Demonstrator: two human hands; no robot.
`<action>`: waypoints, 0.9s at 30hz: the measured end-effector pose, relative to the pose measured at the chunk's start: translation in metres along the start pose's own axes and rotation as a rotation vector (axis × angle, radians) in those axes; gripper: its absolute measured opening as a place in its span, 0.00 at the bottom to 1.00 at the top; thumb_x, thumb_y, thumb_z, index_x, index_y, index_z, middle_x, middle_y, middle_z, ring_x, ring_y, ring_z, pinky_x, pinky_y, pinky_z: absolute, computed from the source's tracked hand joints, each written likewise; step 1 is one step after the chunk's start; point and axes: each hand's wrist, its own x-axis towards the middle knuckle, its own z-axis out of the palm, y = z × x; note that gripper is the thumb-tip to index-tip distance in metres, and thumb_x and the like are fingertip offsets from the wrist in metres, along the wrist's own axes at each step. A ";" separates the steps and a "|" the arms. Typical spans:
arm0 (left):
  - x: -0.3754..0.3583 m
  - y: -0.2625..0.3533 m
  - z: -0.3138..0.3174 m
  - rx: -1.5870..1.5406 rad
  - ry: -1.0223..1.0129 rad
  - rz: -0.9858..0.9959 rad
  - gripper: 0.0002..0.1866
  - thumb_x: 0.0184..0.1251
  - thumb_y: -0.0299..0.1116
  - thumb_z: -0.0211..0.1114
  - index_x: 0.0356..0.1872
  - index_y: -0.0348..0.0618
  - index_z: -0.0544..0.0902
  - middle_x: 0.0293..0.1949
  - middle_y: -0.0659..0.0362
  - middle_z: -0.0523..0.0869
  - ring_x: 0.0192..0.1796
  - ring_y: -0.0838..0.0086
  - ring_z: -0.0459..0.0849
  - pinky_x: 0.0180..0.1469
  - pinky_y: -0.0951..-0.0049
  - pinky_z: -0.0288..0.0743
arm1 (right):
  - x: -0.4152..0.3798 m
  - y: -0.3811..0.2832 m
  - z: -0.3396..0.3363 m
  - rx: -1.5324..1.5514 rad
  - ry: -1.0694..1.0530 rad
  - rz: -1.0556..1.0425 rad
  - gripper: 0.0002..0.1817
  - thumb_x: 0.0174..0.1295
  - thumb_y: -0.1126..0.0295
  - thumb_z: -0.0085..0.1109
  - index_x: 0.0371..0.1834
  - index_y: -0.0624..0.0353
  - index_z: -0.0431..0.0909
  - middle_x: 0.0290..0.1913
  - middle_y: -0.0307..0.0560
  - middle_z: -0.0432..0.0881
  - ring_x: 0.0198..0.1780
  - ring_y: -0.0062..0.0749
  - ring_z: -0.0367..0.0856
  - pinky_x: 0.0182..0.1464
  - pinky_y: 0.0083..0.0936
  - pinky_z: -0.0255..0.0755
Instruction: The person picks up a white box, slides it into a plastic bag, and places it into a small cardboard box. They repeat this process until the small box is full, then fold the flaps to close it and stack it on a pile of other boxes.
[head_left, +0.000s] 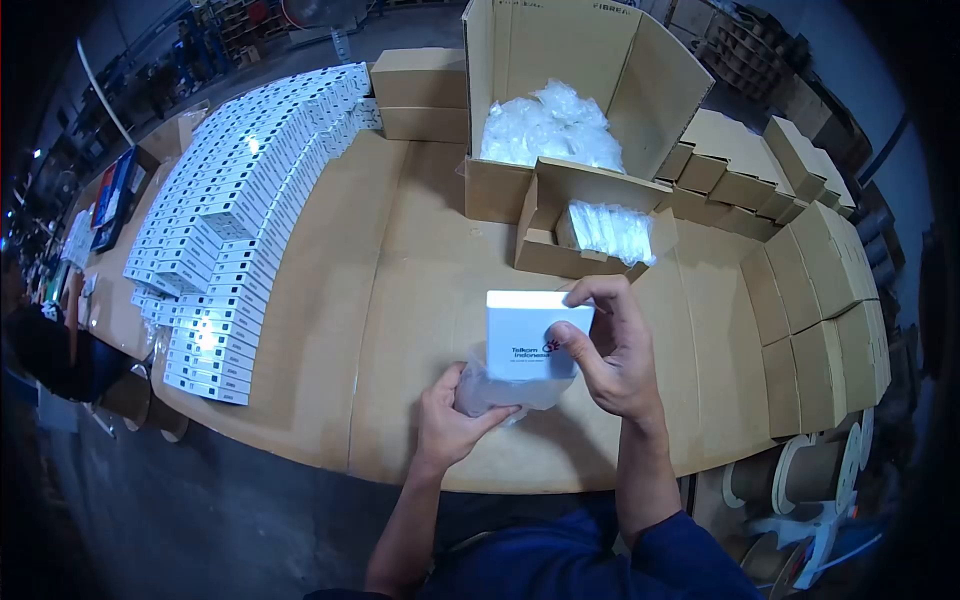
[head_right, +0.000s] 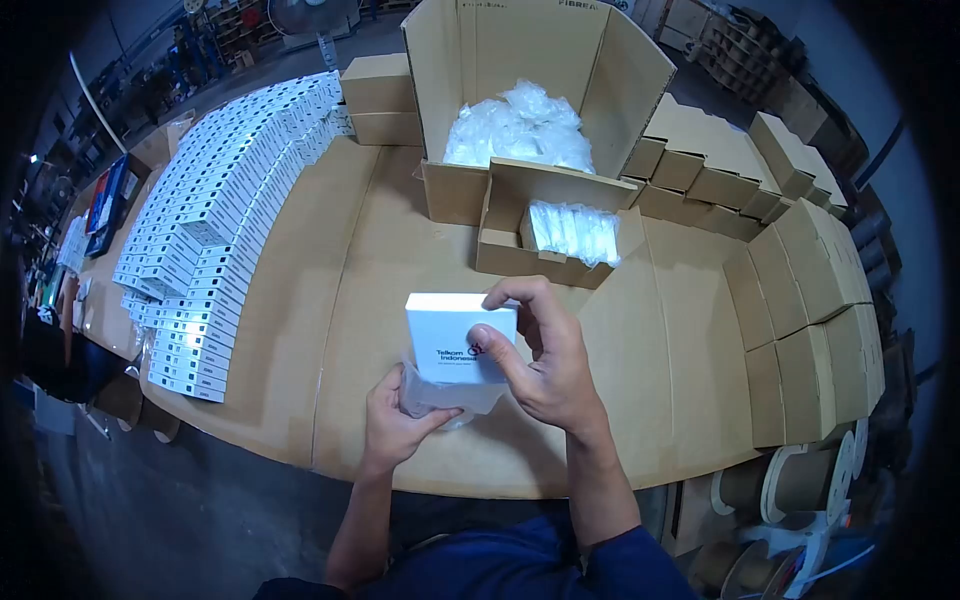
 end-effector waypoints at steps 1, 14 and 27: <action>0.000 0.001 0.001 0.001 -0.017 -0.012 0.33 0.56 0.25 0.84 0.62 0.33 0.78 0.55 0.51 0.88 0.58 0.70 0.88 0.61 0.68 0.82 | 0.001 -0.002 0.001 -0.019 -0.018 0.030 0.15 0.70 0.73 0.69 0.54 0.63 0.75 0.46 0.47 0.84 0.46 0.29 0.86 0.53 0.28 0.81; -0.005 -0.006 -0.001 -0.305 0.043 0.046 0.18 0.88 0.40 0.52 0.61 0.34 0.78 0.50 0.60 0.85 0.52 0.81 0.79 0.57 0.76 0.74 | 0.003 0.019 0.013 -0.202 -0.043 0.139 0.10 0.69 0.71 0.69 0.45 0.66 0.80 0.34 0.47 0.87 0.38 0.29 0.88 0.50 0.28 0.81; -0.006 -0.023 0.002 -0.561 0.164 -0.008 0.25 0.91 0.43 0.45 0.72 0.32 0.71 0.62 0.52 0.84 0.64 0.69 0.83 0.68 0.64 0.77 | -0.050 0.049 0.006 0.443 -0.030 0.519 0.13 0.75 0.74 0.64 0.58 0.65 0.78 0.49 0.43 0.86 0.49 0.20 0.83 0.58 0.23 0.79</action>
